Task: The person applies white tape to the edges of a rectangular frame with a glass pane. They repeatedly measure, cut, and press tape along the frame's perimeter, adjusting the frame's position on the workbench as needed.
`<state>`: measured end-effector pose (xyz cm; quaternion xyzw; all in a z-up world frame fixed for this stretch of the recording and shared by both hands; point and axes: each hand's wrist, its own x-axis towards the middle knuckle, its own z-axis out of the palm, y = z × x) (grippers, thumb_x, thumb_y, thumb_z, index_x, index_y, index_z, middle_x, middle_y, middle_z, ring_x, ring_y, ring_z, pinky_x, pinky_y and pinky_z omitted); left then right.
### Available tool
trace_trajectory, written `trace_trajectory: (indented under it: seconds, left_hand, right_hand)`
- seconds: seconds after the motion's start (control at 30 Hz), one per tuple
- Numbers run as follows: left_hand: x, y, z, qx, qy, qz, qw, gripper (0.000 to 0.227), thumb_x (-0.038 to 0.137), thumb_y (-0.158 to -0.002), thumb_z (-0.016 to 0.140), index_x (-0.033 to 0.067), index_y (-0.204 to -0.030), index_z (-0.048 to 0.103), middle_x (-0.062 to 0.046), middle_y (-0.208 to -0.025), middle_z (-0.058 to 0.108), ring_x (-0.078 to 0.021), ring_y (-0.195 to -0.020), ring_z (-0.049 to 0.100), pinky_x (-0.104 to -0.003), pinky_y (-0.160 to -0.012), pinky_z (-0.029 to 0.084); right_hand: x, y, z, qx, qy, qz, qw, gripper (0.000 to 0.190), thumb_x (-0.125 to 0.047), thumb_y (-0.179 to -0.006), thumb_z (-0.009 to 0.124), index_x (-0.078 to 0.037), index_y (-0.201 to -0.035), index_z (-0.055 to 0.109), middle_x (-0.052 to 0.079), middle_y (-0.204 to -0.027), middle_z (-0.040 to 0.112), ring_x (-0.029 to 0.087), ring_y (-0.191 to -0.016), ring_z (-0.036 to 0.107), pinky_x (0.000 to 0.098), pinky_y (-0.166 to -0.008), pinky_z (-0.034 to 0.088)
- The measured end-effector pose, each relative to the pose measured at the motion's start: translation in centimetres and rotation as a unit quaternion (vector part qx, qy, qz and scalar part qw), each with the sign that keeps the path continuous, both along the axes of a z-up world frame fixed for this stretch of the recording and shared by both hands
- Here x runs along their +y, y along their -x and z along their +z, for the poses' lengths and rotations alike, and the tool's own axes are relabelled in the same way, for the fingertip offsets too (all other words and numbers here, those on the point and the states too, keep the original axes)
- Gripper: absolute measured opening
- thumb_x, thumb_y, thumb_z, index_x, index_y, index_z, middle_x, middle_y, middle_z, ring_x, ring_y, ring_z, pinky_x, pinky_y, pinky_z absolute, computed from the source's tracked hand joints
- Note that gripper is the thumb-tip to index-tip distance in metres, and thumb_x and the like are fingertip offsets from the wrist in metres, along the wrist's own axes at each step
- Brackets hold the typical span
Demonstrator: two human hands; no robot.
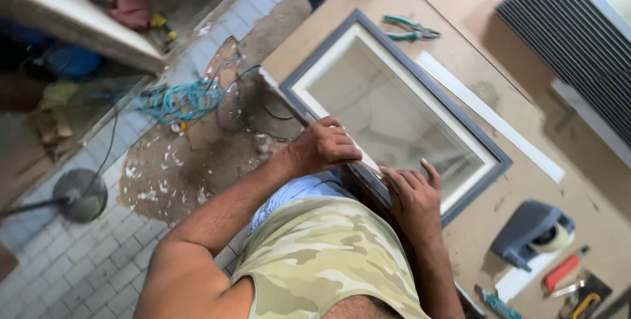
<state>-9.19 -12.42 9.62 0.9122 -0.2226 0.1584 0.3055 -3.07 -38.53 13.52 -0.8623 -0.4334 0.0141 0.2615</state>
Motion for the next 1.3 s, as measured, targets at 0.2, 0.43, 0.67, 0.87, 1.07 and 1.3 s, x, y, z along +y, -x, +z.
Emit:
trace_trajectory:
  seconds: [0.2, 0.43, 0.67, 0.87, 1.07, 1.3]
  left_hand:
    - [5.6, 4.2, -0.5, 0.018, -0.052, 0.181, 0.982, 0.014, 0.030, -0.089, 0.077, 0.0184, -0.097, 0.077, 0.004, -0.091, 0.076, -0.0171, -0.090, 0.068, -0.043, -0.097, 0.042]
    - [10.5, 2.5, -3.9, 0.072, -0.029, 0.216, 0.973, 0.016, 0.032, -0.091, 0.079, 0.0208, -0.103, 0.076, 0.003, -0.098, 0.075, -0.0204, -0.099, 0.067, -0.044, -0.098, 0.040]
    - [13.1, -4.4, -7.8, 0.188, -0.008, 0.241, 0.952, 0.031, 0.032, -0.081, 0.086, 0.0191, -0.105, 0.071, -0.002, -0.099, 0.071, -0.0245, -0.103, 0.065, -0.047, -0.096, 0.040]
    - [15.1, -4.2, -8.7, 0.200, 0.001, 0.254, 0.946, 0.046, 0.037, -0.072, 0.093, 0.0148, -0.106, 0.071, -0.010, -0.108, 0.060, -0.0293, -0.105, 0.060, -0.046, -0.092, 0.046]
    - [16.2, -2.1, -7.7, 0.100, -0.035, 0.172, 0.979, 0.049, 0.041, -0.079, 0.088, 0.0149, -0.118, 0.074, -0.010, -0.126, 0.059, -0.0311, -0.112, 0.059, -0.046, -0.099, 0.048]
    - [17.0, -0.1, -6.9, 0.093, -0.070, 0.165, 0.979, 0.040, 0.040, -0.083, 0.082, 0.0207, -0.118, 0.076, -0.005, -0.132, 0.063, -0.0268, -0.112, 0.064, -0.042, -0.093, 0.055]
  right_hand:
    - [-5.4, -0.7, -1.7, -0.033, -0.008, -0.021, 0.999, 0.019, -0.022, -0.095, 0.073, -0.013, -0.111, 0.075, 0.005, -0.089, 0.072, 0.021, -0.085, 0.069, 0.0398, -0.099, 0.054]
    - [-11.1, 0.0, -3.9, 0.116, 0.047, -0.178, 0.976, 0.023, -0.026, -0.097, 0.071, -0.013, -0.115, 0.077, 0.006, -0.090, 0.075, 0.020, -0.081, 0.073, 0.0348, -0.076, 0.055]
    - [-9.5, 2.2, -6.9, 0.216, 0.080, -0.382, 0.895, 0.030, -0.035, -0.094, 0.073, -0.012, -0.113, 0.075, 0.011, -0.086, 0.078, 0.027, -0.075, 0.073, 0.0399, -0.072, 0.055]
    - [-7.9, 4.9, -8.1, 0.117, 0.192, -0.532, 0.816, 0.060, -0.049, -0.080, 0.088, -0.009, -0.117, 0.063, 0.014, -0.096, 0.071, 0.034, -0.091, 0.068, 0.0493, -0.077, 0.053]
    - [-8.7, 9.4, -10.1, -0.076, 0.170, -0.446, 0.876, 0.054, -0.049, -0.084, 0.084, -0.014, -0.125, 0.074, 0.018, -0.138, 0.058, 0.037, -0.123, 0.059, 0.0489, -0.099, 0.053]
    - [-9.6, 11.9, -12.3, -0.027, 0.116, -0.437, 0.892, 0.052, -0.043, -0.089, 0.082, -0.020, -0.135, 0.073, 0.018, -0.145, 0.058, 0.035, -0.126, 0.058, 0.0468, -0.099, 0.053]
